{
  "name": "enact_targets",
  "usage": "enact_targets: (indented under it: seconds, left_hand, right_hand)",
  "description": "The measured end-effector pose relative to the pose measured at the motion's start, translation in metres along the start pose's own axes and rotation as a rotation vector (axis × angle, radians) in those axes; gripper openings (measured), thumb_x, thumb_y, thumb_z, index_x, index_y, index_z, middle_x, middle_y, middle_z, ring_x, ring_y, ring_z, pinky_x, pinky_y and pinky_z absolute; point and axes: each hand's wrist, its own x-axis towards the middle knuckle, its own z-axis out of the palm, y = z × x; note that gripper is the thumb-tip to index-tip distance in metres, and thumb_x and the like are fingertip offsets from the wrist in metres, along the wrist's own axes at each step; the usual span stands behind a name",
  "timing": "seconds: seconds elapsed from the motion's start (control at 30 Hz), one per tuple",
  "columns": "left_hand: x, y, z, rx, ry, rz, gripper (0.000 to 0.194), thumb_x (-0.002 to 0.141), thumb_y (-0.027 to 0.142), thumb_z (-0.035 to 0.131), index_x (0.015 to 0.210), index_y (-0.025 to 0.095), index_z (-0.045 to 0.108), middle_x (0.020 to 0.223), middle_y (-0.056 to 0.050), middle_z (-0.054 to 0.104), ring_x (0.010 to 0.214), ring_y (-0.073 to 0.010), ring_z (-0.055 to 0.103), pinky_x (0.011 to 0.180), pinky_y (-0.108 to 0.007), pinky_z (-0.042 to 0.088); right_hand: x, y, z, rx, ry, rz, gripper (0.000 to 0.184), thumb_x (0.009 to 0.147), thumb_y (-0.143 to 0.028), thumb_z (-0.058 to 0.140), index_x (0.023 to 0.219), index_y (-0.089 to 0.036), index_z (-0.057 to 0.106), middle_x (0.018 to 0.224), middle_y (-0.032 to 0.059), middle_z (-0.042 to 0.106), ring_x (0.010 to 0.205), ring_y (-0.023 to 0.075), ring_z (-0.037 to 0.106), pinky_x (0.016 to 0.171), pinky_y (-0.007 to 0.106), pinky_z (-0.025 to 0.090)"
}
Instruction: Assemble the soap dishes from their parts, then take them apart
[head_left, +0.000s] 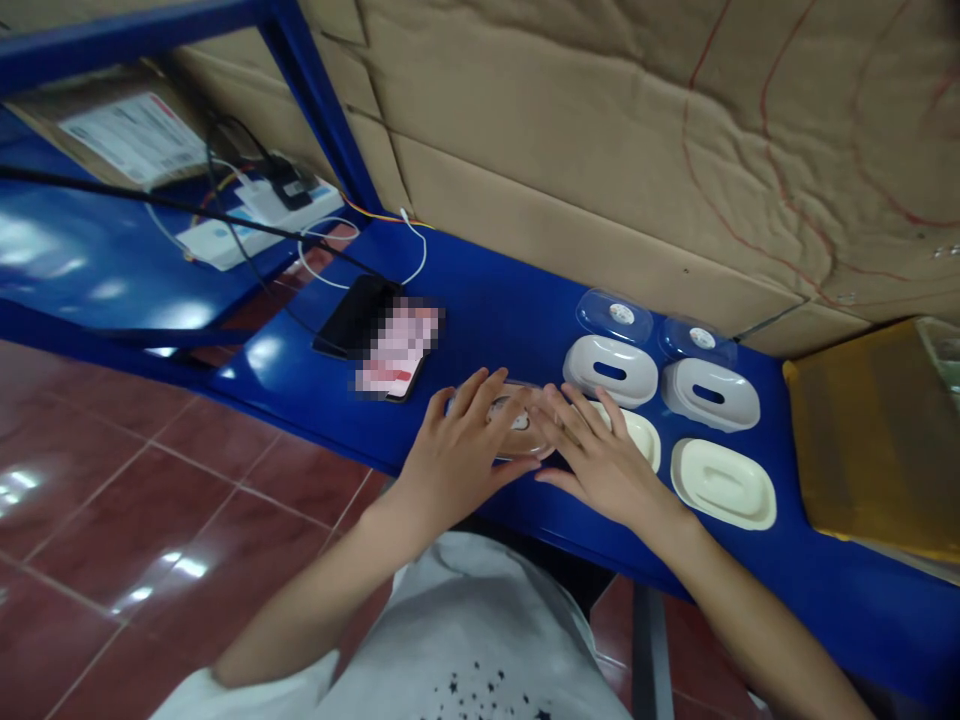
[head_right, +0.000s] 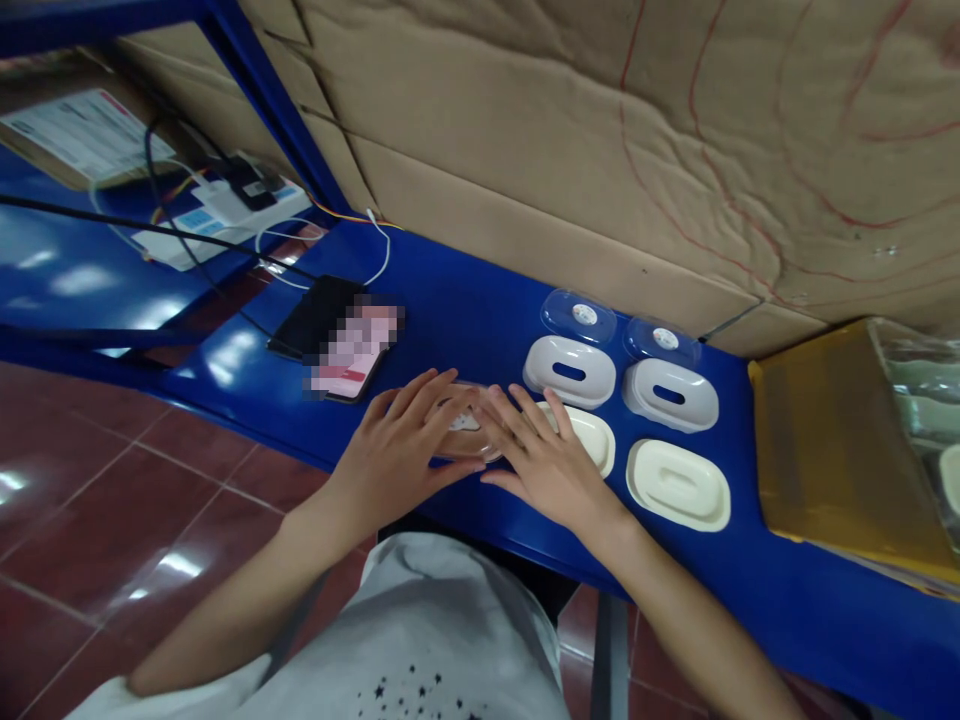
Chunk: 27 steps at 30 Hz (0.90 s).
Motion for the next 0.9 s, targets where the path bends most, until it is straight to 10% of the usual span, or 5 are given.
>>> enact_targets:
  seconds: [0.9]
  left_hand:
    - [-0.021,-0.035,0.003,-0.313,0.105,0.15,0.054,0.105,0.034,0.069,0.155,0.026,0.049,0.158,-0.016,0.053,0.148,-0.0385,0.051,0.116,-0.063,0.054]
  right_hand:
    - [0.006,0.002,0.004,0.089,0.093,-0.017,0.063,0.112,-0.048,0.052,0.164,-0.015,0.041,0.166,0.0213,0.052,0.154,0.0334,0.051,0.123,0.058,0.045]
